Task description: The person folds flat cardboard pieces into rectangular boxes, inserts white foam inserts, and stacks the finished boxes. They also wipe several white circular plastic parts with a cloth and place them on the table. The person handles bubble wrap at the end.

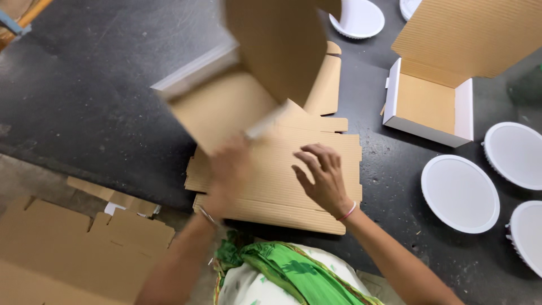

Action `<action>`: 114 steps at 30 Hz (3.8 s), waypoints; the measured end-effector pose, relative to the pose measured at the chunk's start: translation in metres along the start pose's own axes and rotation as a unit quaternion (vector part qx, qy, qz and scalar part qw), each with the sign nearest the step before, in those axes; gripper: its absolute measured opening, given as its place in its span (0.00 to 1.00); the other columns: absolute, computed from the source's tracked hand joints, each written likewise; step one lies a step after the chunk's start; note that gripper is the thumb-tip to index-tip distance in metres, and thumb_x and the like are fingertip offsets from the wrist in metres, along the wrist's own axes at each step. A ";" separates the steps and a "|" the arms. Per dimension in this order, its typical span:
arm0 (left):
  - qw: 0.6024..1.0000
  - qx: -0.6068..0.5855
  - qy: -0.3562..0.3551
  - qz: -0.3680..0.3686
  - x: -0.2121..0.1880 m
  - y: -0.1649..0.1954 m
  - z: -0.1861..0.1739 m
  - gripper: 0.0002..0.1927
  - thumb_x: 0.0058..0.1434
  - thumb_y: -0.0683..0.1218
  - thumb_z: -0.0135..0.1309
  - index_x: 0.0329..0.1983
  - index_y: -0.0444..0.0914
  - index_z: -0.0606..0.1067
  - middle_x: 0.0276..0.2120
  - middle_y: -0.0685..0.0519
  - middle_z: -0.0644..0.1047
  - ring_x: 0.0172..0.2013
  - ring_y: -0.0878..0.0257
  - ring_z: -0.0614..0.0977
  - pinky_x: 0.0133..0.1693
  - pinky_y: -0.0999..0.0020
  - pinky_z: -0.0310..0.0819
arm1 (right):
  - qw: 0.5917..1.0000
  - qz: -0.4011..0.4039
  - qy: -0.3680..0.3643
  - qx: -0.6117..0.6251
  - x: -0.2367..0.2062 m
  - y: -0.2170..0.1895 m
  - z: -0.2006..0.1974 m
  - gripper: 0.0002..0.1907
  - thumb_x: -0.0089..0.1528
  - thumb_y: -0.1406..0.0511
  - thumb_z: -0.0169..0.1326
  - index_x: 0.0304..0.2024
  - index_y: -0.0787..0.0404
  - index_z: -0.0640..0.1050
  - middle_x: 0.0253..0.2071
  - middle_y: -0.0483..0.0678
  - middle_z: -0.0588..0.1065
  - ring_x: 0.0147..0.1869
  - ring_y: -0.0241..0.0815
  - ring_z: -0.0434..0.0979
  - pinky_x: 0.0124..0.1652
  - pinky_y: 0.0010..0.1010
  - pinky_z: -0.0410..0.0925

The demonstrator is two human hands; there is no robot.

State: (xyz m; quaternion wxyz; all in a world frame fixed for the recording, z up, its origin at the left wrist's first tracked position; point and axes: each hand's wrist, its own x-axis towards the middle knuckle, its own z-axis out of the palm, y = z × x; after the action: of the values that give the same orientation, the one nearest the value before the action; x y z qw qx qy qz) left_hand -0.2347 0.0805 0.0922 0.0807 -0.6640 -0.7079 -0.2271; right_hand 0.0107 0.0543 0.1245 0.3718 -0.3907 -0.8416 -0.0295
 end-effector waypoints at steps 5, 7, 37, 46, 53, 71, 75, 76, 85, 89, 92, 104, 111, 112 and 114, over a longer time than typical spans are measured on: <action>0.995 0.024 0.080 -0.053 0.086 -0.104 0.007 0.13 0.73 0.49 0.51 0.38 0.36 0.79 0.33 0.43 0.83 0.32 0.44 0.85 0.32 0.48 0.79 | 0.990 0.123 -0.065 0.032 -0.017 0.008 0.006 0.15 0.64 0.64 0.60 0.53 0.55 0.76 0.59 0.51 0.72 0.65 0.52 0.70 0.63 0.42 0.64; 0.991 0.011 -0.021 -0.135 0.099 -0.129 0.008 0.14 0.76 0.50 0.49 0.47 0.37 0.79 0.39 0.38 0.82 0.42 0.40 0.84 0.43 0.45 0.77 | 0.982 0.177 -0.066 -0.023 -0.033 0.023 0.003 0.22 0.63 0.62 0.60 0.58 0.60 0.74 0.61 0.56 0.70 0.66 0.56 0.68 0.64 0.46 0.62; 0.451 -0.771 -0.098 -0.439 -0.101 -0.054 -0.048 0.25 0.60 0.38 0.55 0.62 0.34 0.71 0.50 0.46 0.78 0.46 0.58 0.81 0.47 0.63 0.78 | 0.468 0.575 0.172 0.648 -0.135 0.073 -0.066 0.23 0.66 0.70 0.50 0.65 0.67 0.68 0.58 0.54 0.75 0.59 0.45 0.77 0.57 0.37 0.71; 0.891 -0.442 -0.063 -0.085 -0.096 0.035 -0.022 0.35 0.64 0.35 0.39 0.77 0.26 0.54 0.73 0.32 0.62 0.72 0.45 0.64 0.71 0.58 0.56 | 0.791 0.454 0.016 0.410 -0.093 0.038 -0.036 0.35 0.65 0.69 0.48 0.75 0.66 0.57 0.73 0.60 0.59 0.74 0.53 0.58 0.67 0.43 0.56; 0.971 -0.178 -0.147 0.058 -0.101 0.091 0.008 0.43 0.66 0.51 0.49 0.75 0.25 0.45 0.76 0.35 0.45 0.76 0.47 0.45 0.72 0.50 0.36 | 0.919 0.314 -0.223 0.084 -0.078 -0.005 0.051 0.46 0.67 0.42 0.36 0.77 0.63 0.48 0.82 0.57 0.41 0.85 0.53 0.35 0.74 0.55 0.34; 0.650 -0.677 -0.061 -0.341 0.031 0.004 0.107 0.28 0.71 0.53 0.57 0.61 0.28 0.63 0.48 0.41 0.77 0.44 0.57 0.74 0.45 0.61 0.69 | 0.636 0.597 0.059 0.485 -0.015 0.133 0.036 0.23 0.69 0.56 0.50 0.61 0.62 0.74 0.59 0.54 0.72 0.53 0.40 0.75 0.48 0.30 0.70; 0.633 -0.718 -0.075 -0.278 0.032 -0.006 0.108 0.28 0.64 0.47 0.57 0.61 0.27 0.64 0.51 0.40 0.74 0.46 0.58 0.79 0.48 0.58 0.76 | 0.688 0.524 0.015 0.502 -0.018 0.135 0.033 0.26 0.71 0.58 0.56 0.62 0.72 0.68 0.54 0.47 0.67 0.48 0.35 0.71 0.44 0.29 0.68; 0.748 -0.620 -0.036 -0.233 0.032 -0.006 0.107 0.28 0.67 0.48 0.55 0.64 0.28 0.64 0.55 0.39 0.73 0.50 0.55 0.77 0.51 0.57 0.74 | 0.694 0.524 0.015 0.493 -0.019 0.134 0.035 0.27 0.69 0.59 0.57 0.61 0.72 0.65 0.53 0.49 0.69 0.47 0.37 0.73 0.43 0.31 0.68; 0.970 -0.187 -0.143 -0.065 0.032 0.023 0.073 0.30 0.69 0.52 0.43 0.73 0.40 0.64 0.66 0.47 0.65 0.52 0.48 0.69 0.55 0.53 0.65 | 0.895 0.421 -0.121 0.083 0.008 0.107 0.066 0.40 0.66 0.54 0.53 0.75 0.59 0.53 0.61 0.59 0.62 0.64 0.54 0.62 0.61 0.46 0.60; 0.990 -0.115 -0.070 0.040 0.030 0.035 0.068 0.26 0.66 0.52 0.48 0.66 0.42 0.72 0.62 0.47 0.71 0.51 0.49 0.70 0.55 0.53 0.63 | 0.889 0.361 -0.268 -0.085 0.018 0.088 0.069 0.35 0.69 0.49 0.46 0.75 0.53 0.60 0.63 0.58 0.63 0.60 0.55 0.61 0.58 0.48 0.59; 0.989 -0.110 -0.024 0.091 0.029 0.039 0.072 0.23 0.65 0.52 0.50 0.61 0.43 0.76 0.58 0.45 0.73 0.52 0.49 0.70 0.56 0.53 0.63 | 0.901 0.307 -0.274 -0.134 0.020 0.084 0.067 0.31 0.68 0.49 0.47 0.71 0.54 0.66 0.59 0.53 0.66 0.60 0.51 0.63 0.57 0.46 0.60; 0.945 -0.317 -0.076 -0.013 0.088 0.015 0.066 0.26 0.73 0.59 0.39 0.41 0.35 0.79 0.45 0.43 0.74 0.48 0.46 0.75 0.52 0.52 0.69 | 0.951 0.236 -0.172 0.105 0.054 0.126 0.061 0.25 0.72 0.50 0.40 0.52 0.57 0.82 0.45 0.50 0.74 0.53 0.48 0.72 0.55 0.38 0.67; 0.933 -0.312 -0.161 -0.078 0.084 -0.013 0.110 0.31 0.77 0.62 0.34 0.38 0.36 0.79 0.42 0.37 0.80 0.45 0.42 0.80 0.51 0.52 0.73 | 0.886 0.345 -0.270 0.151 0.055 0.153 0.079 0.31 0.73 0.45 0.34 0.44 0.64 0.75 0.49 0.56 0.77 0.53 0.50 0.75 0.56 0.42 0.68; 0.887 -0.418 -0.171 -0.097 0.090 -0.023 0.119 0.33 0.78 0.64 0.31 0.33 0.35 0.74 0.42 0.40 0.83 0.44 0.45 0.84 0.52 0.55 0.76 | 0.856 0.374 -0.230 0.271 0.058 0.164 0.078 0.32 0.71 0.44 0.32 0.41 0.63 0.74 0.53 0.55 0.78 0.55 0.49 0.75 0.58 0.40 0.69; 0.755 -0.615 -0.186 -0.132 0.094 -0.044 0.133 0.40 0.79 0.67 0.27 0.23 0.32 0.65 0.42 0.45 0.87 0.42 0.52 0.90 0.54 0.62 0.80 | 0.768 0.395 -0.153 0.481 0.049 0.180 0.068 0.33 0.71 0.41 0.29 0.36 0.61 0.70 0.60 0.58 0.76 0.62 0.49 0.75 0.62 0.39 0.68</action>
State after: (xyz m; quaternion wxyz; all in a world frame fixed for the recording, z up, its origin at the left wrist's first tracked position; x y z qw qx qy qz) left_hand -0.2628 0.2217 0.0037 -0.5089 -0.4995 -0.4979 -0.4935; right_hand 0.0719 0.2329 0.0638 0.3565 -0.4580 -0.5631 0.5882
